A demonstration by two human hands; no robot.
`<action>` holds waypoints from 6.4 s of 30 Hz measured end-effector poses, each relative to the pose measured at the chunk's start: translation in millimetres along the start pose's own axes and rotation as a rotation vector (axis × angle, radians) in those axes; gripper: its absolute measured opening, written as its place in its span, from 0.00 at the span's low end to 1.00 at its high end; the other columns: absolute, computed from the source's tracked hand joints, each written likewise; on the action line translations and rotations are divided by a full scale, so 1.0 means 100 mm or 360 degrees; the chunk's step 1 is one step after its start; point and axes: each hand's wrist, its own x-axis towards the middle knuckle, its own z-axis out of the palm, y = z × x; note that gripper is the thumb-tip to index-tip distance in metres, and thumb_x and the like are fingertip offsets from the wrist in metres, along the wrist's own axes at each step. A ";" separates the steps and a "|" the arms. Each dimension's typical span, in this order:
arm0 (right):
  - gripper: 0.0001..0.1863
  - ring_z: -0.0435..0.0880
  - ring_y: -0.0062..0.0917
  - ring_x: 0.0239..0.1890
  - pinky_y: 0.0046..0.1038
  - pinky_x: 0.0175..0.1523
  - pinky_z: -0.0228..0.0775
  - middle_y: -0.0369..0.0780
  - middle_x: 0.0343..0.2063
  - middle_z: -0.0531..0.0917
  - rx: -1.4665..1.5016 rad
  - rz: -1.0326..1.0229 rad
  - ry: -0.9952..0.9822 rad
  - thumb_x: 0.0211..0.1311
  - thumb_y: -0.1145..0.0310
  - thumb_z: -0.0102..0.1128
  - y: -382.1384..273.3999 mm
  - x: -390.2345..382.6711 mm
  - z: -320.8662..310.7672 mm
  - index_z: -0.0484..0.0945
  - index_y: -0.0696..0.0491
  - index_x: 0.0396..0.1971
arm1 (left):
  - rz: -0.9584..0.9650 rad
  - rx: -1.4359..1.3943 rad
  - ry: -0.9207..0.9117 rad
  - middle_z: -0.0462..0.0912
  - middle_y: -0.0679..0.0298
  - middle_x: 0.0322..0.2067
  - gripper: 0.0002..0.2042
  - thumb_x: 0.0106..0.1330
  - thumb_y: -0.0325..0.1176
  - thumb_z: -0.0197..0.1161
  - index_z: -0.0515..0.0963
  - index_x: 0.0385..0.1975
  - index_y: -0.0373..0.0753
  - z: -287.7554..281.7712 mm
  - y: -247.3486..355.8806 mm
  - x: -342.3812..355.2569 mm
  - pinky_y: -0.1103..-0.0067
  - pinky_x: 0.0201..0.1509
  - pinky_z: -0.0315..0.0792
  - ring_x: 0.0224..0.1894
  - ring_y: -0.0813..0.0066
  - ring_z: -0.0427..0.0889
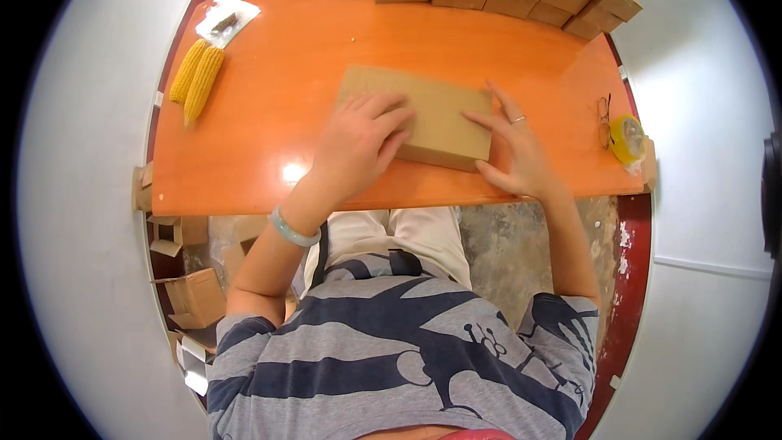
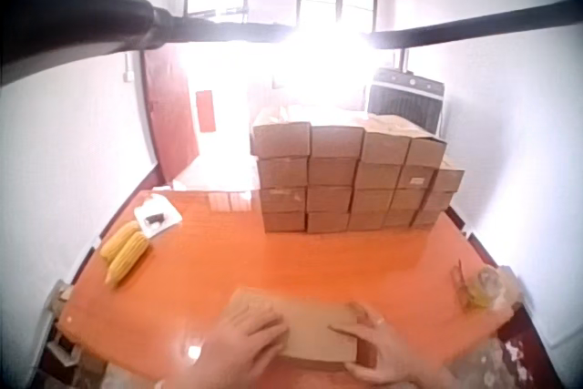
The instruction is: The person places corn cobs into clear plastic bags and then into small cardboard boxes on an orange table. They close the boxes and stack them with other completed boxes. The process is repeated for multiple corn cobs throughout the clip.
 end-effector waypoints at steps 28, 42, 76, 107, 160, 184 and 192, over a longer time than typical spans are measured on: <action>0.41 0.75 0.49 0.59 0.45 0.64 0.70 0.51 0.57 0.77 -0.0092 -0.0192 0.0274 0.53 0.52 0.75 -0.10 -0.21 0.14 0.70 0.54 0.63 | -0.0155 -0.0402 -0.0931 0.84 0.51 0.55 0.31 0.50 0.36 0.79 0.76 0.54 0.31 -0.24 -0.46 0.84 0.69 0.63 0.75 0.57 0.59 0.83; 0.49 0.80 0.49 0.55 0.43 0.58 0.75 0.53 0.56 0.78 -0.0059 0.0202 0.0539 0.46 0.55 0.81 0.18 -0.30 0.22 0.64 0.57 0.66 | 0.0321 0.0071 0.0097 0.74 0.48 0.64 0.25 0.71 0.32 0.61 0.69 0.67 0.32 0.03 -0.43 0.81 0.68 0.68 0.69 0.65 0.58 0.74; 0.51 0.73 0.57 0.64 0.48 0.57 0.80 0.64 0.62 0.70 0.0566 0.1289 0.1680 0.67 0.32 0.48 2.13 1.48 -2.92 0.57 0.65 0.70 | -0.0339 0.0160 -0.0178 0.74 0.47 0.57 0.16 0.61 0.26 0.63 0.78 0.49 0.33 0.12 -0.34 -0.71 0.57 0.63 0.69 0.61 0.42 0.72; 0.58 0.77 0.50 0.63 0.54 0.70 0.61 0.51 0.59 0.79 -0.1687 0.0169 0.0871 0.49 0.18 0.55 0.08 3.52 -0.47 0.67 0.47 0.71 | -0.0257 0.0054 -0.0020 0.77 0.51 0.54 0.16 0.61 0.34 0.65 0.77 0.48 0.36 0.22 -0.24 -0.66 0.60 0.61 0.73 0.59 0.49 0.75; 0.35 0.76 0.40 0.60 0.40 0.65 0.67 0.49 0.60 0.76 0.0595 0.0320 0.0187 0.60 0.60 0.70 -0.55 0.42 0.88 0.69 0.61 0.64 | -0.0518 -0.0020 0.0846 0.73 0.57 0.53 0.20 0.57 0.29 0.73 0.80 0.51 0.36 0.06 -0.10 -0.61 0.66 0.60 0.68 0.55 0.57 0.71; 0.42 0.81 0.47 0.48 0.40 0.48 0.76 0.52 0.50 0.78 -0.0233 -0.0013 0.0402 0.55 0.56 0.75 -0.79 0.42 1.04 0.68 0.62 0.66 | -0.0456 0.0598 0.0242 0.77 0.58 0.30 0.06 0.64 0.28 0.62 0.72 0.29 0.36 -0.07 0.02 -0.35 0.68 0.33 0.76 0.32 0.56 0.82; 0.39 0.80 0.45 0.49 0.37 0.54 0.74 0.53 0.50 0.78 -0.0102 0.0011 0.0414 0.58 0.55 0.73 -0.70 0.47 0.99 0.71 0.62 0.64 | -0.0997 -0.0835 0.0951 0.79 0.62 0.31 0.05 0.75 0.27 0.55 0.74 0.35 0.34 0.08 -0.30 -0.92 0.73 0.40 0.82 0.34 0.74 0.84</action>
